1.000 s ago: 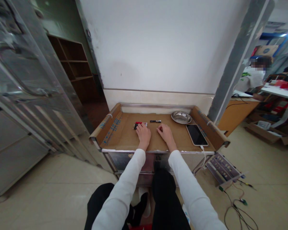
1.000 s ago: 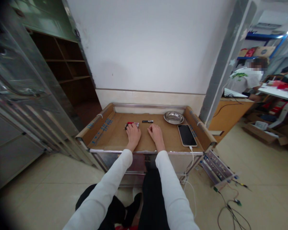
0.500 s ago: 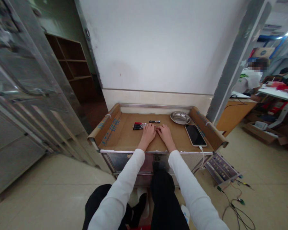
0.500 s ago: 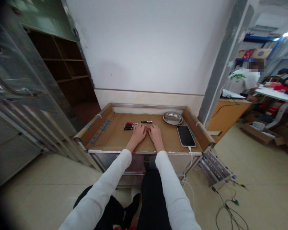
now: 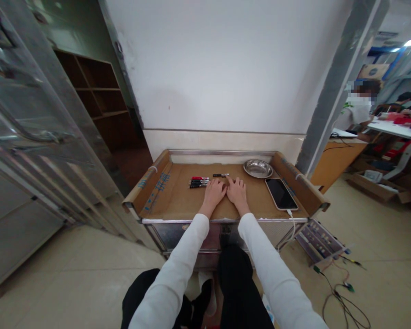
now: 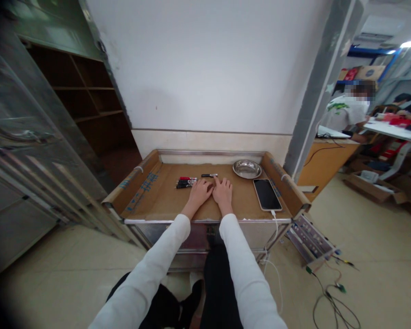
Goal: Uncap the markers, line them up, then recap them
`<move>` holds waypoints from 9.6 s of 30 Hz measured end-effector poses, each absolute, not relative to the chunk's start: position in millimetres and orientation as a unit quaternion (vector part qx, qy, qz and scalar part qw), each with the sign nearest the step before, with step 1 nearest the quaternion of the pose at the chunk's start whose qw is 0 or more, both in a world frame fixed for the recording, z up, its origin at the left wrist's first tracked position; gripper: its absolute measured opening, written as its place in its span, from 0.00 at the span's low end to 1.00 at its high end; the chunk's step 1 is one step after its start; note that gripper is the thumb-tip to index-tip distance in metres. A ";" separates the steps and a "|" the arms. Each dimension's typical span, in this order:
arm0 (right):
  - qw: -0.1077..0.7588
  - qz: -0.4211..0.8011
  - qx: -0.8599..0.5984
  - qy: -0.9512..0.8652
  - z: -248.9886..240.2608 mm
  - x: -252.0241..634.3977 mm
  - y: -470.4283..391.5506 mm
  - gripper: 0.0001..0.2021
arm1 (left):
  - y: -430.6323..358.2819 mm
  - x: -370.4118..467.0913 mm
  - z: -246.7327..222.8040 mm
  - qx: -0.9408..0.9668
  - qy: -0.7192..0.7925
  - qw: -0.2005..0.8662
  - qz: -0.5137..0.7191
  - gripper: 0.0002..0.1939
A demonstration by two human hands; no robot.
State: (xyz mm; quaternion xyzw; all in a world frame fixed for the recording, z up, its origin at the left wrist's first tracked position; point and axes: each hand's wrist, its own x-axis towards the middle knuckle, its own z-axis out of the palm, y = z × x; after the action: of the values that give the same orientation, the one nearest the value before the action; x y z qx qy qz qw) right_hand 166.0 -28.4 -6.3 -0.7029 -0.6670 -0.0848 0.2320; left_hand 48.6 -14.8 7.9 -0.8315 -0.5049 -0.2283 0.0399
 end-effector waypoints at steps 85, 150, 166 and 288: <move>0.300 -0.051 -0.645 -0.701 -9.5 164.9 -21.8 0.17 | 0.9 42.8 0.8 -0.787 -0.444 -0.092 -0.417 0.11; 0.484 0.005 -0.607 -0.631 -2.5 170.5 -31.5 0.15 | -25.2 40.2 10.9 -0.803 -0.523 0.010 -0.285 0.09; 0.441 0.035 -0.551 -0.708 2.9 165.5 -38.0 0.18 | -35.7 34.9 12.9 -0.780 -0.548 0.031 -0.301 0.10; 0.277 -0.078 -0.642 -0.711 -11.2 165.2 -23.8 0.12 | -15.5 49.8 -3.1 -0.792 -0.463 -0.108 -0.383 0.10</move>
State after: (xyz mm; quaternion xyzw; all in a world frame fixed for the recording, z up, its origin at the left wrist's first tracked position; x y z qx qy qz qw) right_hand 165.2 -23.8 -11.2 -0.6420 -0.7106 -0.0780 0.2769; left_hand 49.8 -15.5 -3.1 -0.7922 -0.4625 -0.3832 -0.1083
